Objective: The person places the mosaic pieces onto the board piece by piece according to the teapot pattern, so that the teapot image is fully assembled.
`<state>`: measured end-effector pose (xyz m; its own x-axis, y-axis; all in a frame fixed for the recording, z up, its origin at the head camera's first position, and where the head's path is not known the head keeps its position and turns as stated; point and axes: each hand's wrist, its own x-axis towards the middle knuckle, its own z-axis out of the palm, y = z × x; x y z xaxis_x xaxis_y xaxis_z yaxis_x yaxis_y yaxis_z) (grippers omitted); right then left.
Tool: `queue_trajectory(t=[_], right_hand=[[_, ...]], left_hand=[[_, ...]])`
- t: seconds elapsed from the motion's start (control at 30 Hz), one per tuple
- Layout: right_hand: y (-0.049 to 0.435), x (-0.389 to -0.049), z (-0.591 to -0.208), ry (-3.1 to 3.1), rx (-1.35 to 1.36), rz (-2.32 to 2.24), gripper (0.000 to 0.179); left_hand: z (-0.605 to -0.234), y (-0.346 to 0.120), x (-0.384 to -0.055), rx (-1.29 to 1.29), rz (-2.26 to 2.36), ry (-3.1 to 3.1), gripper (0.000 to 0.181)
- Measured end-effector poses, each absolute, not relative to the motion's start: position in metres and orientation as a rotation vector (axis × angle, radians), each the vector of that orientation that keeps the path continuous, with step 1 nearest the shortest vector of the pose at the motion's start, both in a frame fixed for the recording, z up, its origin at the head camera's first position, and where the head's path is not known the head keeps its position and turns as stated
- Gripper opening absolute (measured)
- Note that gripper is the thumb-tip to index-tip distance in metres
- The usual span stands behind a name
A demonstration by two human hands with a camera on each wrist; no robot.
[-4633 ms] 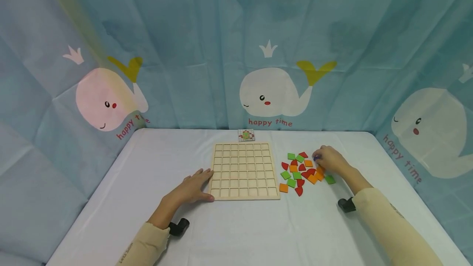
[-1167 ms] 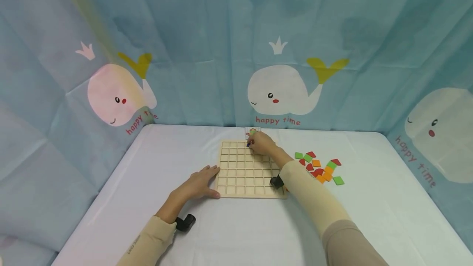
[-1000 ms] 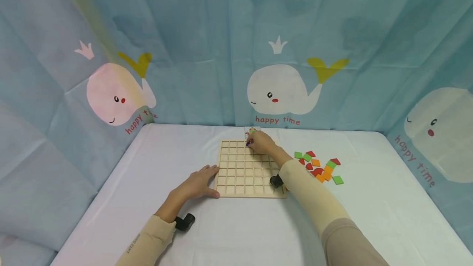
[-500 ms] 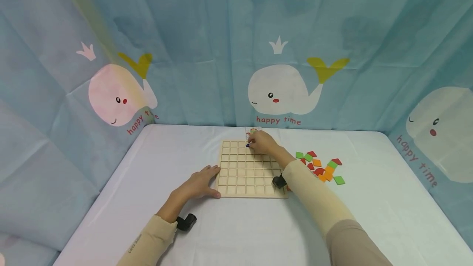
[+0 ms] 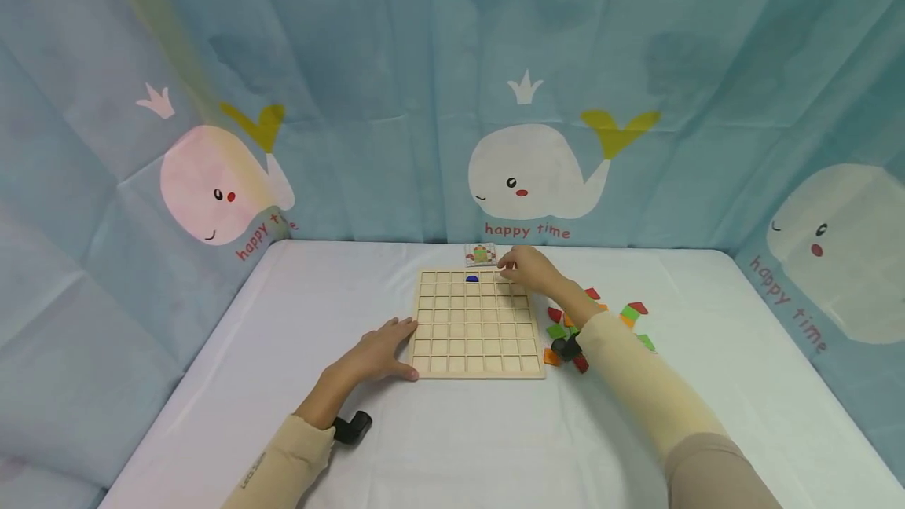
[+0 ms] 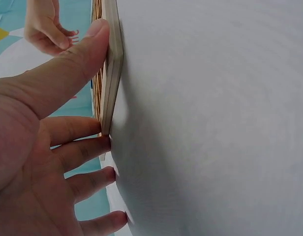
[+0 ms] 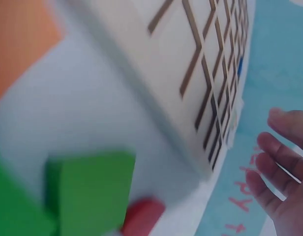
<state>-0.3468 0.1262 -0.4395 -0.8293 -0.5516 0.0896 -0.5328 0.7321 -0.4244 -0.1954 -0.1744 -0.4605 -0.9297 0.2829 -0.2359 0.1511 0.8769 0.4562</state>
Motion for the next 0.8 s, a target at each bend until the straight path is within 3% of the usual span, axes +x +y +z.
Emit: queue_trajectory(t=[0.8], right_hand=[[0.210,-0.333,-0.417,2.977,-0.597,-0.781,0.027]], left_hand=[[-0.457,-0.175,-0.194,0.355,0.621,2.758,0.092]])
